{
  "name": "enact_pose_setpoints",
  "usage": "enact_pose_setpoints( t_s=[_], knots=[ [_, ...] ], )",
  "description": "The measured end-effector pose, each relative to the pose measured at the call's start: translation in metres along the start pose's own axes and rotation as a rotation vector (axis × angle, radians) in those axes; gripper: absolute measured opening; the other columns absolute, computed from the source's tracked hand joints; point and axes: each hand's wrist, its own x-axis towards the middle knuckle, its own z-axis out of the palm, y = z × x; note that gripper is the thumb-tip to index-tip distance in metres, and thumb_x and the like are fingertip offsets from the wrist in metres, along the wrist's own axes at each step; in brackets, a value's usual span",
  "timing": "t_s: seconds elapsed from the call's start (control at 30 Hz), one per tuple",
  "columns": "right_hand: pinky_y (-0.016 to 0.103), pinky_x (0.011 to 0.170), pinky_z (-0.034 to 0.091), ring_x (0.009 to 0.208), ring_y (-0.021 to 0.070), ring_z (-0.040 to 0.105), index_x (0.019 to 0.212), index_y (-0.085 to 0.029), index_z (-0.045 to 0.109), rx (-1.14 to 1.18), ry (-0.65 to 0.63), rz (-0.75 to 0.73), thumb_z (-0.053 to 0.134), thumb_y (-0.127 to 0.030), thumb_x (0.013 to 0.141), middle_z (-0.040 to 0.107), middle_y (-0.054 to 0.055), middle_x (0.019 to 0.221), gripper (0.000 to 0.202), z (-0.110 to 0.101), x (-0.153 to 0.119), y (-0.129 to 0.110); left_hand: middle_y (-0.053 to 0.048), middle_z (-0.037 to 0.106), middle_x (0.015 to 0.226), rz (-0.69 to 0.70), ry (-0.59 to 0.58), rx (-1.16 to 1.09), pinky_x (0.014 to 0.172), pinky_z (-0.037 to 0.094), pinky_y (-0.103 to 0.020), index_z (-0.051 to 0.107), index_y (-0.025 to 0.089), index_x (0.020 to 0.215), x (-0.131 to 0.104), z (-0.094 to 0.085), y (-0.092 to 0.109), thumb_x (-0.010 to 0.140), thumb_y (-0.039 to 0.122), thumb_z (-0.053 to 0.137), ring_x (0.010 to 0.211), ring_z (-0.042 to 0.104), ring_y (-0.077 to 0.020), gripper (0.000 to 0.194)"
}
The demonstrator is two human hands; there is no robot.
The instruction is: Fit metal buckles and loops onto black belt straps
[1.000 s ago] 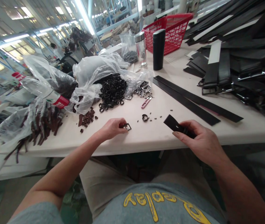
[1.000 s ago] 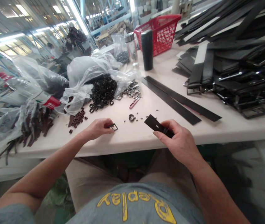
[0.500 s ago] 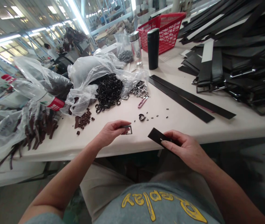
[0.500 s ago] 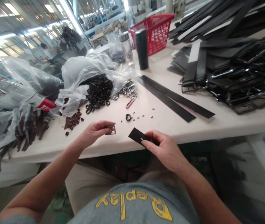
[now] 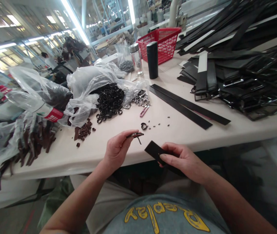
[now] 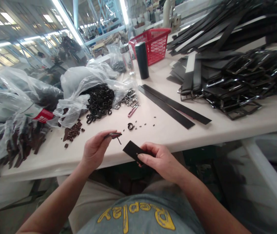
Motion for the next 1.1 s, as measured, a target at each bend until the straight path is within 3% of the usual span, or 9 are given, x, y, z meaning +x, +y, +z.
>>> enact_pose_setpoints(
  t_s=[0.13,0.33,0.53,0.73,0.9,1.0,1.1],
  knots=[
    [0.023,0.062,0.047,0.061,0.0105,0.06,0.092,-0.015,0.066,0.327,-0.203,0.111,0.077,-0.044,0.077,0.066,0.0,0.072,0.034,0.02,0.005,-0.001,-0.004,0.078,0.099,-0.187,0.069,-0.481,0.088,0.059,-0.032,0.072,0.023,0.105,-0.004,0.025,0.001,0.092,0.029,0.064,0.094,0.075,-0.0191,0.017],
    [0.018,0.052,0.044,0.054,0.0092,0.06,0.092,-0.016,0.066,0.692,-0.155,0.116,0.083,-0.035,0.072,0.066,-0.001,0.065,0.032,0.035,0.019,0.009,-0.005,0.078,0.1,-0.397,0.137,-0.828,0.087,0.059,-0.035,0.072,0.023,0.092,-0.013,0.046,0.009,0.087,0.033,0.068,0.096,0.074,-0.0209,0.012],
    [0.017,0.052,0.046,0.054,0.0082,0.06,0.094,-0.014,0.068,0.858,-0.149,0.104,0.082,-0.03,0.075,0.065,-0.001,0.067,0.028,0.045,0.019,0.016,-0.003,0.074,0.112,-0.275,0.144,-0.878,0.092,0.058,-0.036,0.069,0.029,0.1,-0.021,0.054,0.013,0.086,0.041,0.068,0.107,0.07,-0.0217,0.019],
    [0.017,0.051,0.046,0.054,0.0087,0.06,0.093,-0.014,0.069,0.877,-0.165,0.103,0.082,-0.031,0.075,0.066,0.0,0.068,0.027,0.05,0.018,0.016,-0.001,0.068,0.112,-0.207,0.165,-0.806,0.088,0.061,-0.037,0.066,0.027,0.086,-0.02,0.053,0.014,0.083,0.036,0.073,0.103,0.071,-0.022,0.012],
    [0.018,0.054,0.046,0.055,0.0083,0.059,0.094,-0.016,0.07,0.822,-0.14,0.042,0.083,-0.033,0.075,0.066,-0.001,0.069,0.029,0.055,0.017,0.011,-0.002,0.064,0.12,-0.092,0.11,-0.813,0.093,0.059,-0.038,0.071,0.028,0.083,-0.021,0.046,0.012,0.082,0.034,0.074,0.118,0.065,-0.0261,0.007],
    [0.02,0.058,0.048,0.059,0.009,0.061,0.095,-0.017,0.07,0.737,-0.104,0.01,0.082,-0.037,0.076,0.067,-0.001,0.074,0.03,0.056,0.016,0.007,-0.003,0.065,0.122,-0.115,0.134,-0.801,0.094,0.059,-0.039,0.072,0.028,0.082,-0.022,0.043,0.012,0.083,0.038,0.073,0.122,0.062,-0.0276,0.01],
    [0.021,0.06,0.048,0.061,0.0097,0.06,0.091,-0.019,0.068,0.593,-0.03,-0.037,0.079,-0.042,0.078,0.067,-0.001,0.076,0.029,0.055,0.017,0.003,-0.004,0.061,0.135,-0.191,0.153,-0.75,0.098,0.056,-0.039,0.073,0.031,0.104,-0.024,0.043,0.008,0.085,0.041,0.069,0.13,0.056,-0.0292,0.022]
  ],
)
